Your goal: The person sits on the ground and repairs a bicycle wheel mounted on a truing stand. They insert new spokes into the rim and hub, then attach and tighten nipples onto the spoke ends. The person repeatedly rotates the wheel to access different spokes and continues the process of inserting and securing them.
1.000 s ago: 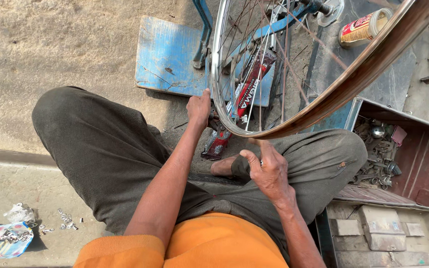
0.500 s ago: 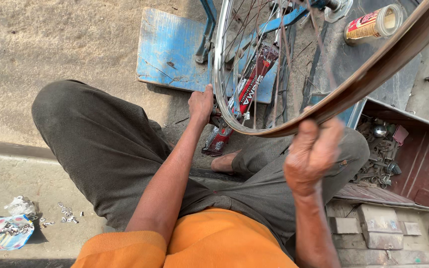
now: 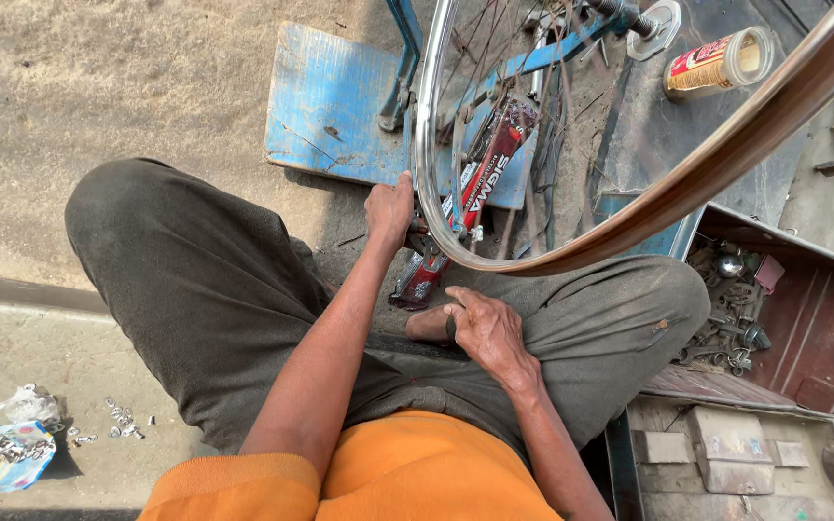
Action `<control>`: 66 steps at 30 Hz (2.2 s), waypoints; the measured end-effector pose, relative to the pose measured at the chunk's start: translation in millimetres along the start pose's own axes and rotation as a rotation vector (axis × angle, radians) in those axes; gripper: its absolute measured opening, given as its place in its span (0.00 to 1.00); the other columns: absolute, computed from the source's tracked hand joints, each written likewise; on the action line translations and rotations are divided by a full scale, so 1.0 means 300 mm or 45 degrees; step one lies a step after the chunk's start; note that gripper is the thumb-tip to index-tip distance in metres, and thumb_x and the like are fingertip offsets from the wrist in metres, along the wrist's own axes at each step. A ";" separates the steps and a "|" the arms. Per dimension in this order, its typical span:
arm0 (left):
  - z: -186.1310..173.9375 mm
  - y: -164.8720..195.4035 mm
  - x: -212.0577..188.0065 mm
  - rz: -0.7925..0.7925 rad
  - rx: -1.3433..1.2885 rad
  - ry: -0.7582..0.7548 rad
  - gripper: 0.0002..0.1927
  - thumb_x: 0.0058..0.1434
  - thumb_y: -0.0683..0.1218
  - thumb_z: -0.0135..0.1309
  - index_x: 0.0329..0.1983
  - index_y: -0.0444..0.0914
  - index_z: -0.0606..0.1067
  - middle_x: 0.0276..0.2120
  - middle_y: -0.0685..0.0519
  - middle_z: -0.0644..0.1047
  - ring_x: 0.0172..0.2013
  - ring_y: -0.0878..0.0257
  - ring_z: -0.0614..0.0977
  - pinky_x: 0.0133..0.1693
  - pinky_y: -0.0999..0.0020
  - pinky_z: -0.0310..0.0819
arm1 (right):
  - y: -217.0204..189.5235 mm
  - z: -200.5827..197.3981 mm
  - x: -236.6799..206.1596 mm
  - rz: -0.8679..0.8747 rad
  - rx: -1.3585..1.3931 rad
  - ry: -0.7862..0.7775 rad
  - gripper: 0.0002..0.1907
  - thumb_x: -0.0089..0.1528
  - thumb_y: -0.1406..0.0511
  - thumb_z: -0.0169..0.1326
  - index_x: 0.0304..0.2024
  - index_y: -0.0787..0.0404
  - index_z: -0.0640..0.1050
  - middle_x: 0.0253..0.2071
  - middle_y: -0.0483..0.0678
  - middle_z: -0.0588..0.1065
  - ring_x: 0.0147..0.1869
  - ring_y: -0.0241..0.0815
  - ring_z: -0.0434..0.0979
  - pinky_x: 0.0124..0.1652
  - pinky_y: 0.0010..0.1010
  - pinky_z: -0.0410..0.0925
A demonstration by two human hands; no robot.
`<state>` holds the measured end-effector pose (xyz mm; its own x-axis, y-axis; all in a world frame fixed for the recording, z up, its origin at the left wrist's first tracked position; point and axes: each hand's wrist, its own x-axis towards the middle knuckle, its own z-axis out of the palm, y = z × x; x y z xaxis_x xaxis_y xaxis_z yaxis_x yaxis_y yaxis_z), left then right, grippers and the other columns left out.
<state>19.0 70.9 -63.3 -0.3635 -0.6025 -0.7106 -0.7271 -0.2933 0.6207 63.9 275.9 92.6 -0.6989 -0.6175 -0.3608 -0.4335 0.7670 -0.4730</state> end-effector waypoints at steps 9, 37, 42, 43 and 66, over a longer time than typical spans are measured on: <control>0.006 -0.008 0.003 0.027 0.016 -0.019 0.33 0.63 0.64 0.50 0.29 0.29 0.80 0.36 0.33 0.82 0.39 0.39 0.84 0.46 0.44 0.74 | -0.019 -0.012 -0.001 0.059 0.039 0.011 0.18 0.61 0.63 0.57 0.54 0.60 0.80 0.50 0.57 0.80 0.55 0.57 0.81 0.51 0.45 0.73; -0.111 0.004 -0.121 0.206 0.311 0.001 0.30 0.73 0.66 0.40 0.45 0.35 0.75 0.38 0.38 0.81 0.42 0.42 0.82 0.48 0.37 0.69 | -0.267 -0.879 0.161 -0.506 0.123 0.845 0.21 0.79 0.55 0.43 0.52 0.68 0.74 0.32 0.50 0.72 0.27 0.38 0.67 0.27 0.29 0.62; -0.028 -0.038 -0.051 0.374 0.105 -0.034 0.34 0.66 0.67 0.50 0.36 0.28 0.74 0.36 0.33 0.78 0.40 0.42 0.80 0.44 0.44 0.72 | -0.244 -0.930 0.206 -0.400 0.036 0.734 0.18 0.79 0.58 0.40 0.50 0.67 0.73 0.32 0.53 0.71 0.31 0.45 0.68 0.32 0.36 0.62; -0.007 -0.050 -0.040 0.389 0.044 -0.051 0.35 0.66 0.66 0.50 0.33 0.26 0.74 0.34 0.32 0.78 0.37 0.43 0.81 0.44 0.46 0.73 | -0.257 -0.908 0.194 -0.415 0.010 0.795 0.17 0.79 0.59 0.39 0.49 0.67 0.72 0.32 0.54 0.71 0.32 0.47 0.68 0.33 0.38 0.62; 0.033 -0.057 0.032 0.022 -0.006 0.012 0.38 0.68 0.67 0.40 0.30 0.28 0.80 0.37 0.29 0.80 0.43 0.34 0.81 0.50 0.42 0.71 | 0.022 -0.045 0.081 -0.006 0.316 0.324 0.25 0.60 0.67 0.62 0.59 0.63 0.74 0.46 0.58 0.80 0.50 0.54 0.82 0.48 0.42 0.73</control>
<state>22.2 77.6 -84.0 -0.3704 -0.6146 -0.6965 -0.7180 -0.2863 0.6344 36.3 268.4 91.6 -0.8299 -0.5342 -0.1610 -0.3080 0.6793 -0.6661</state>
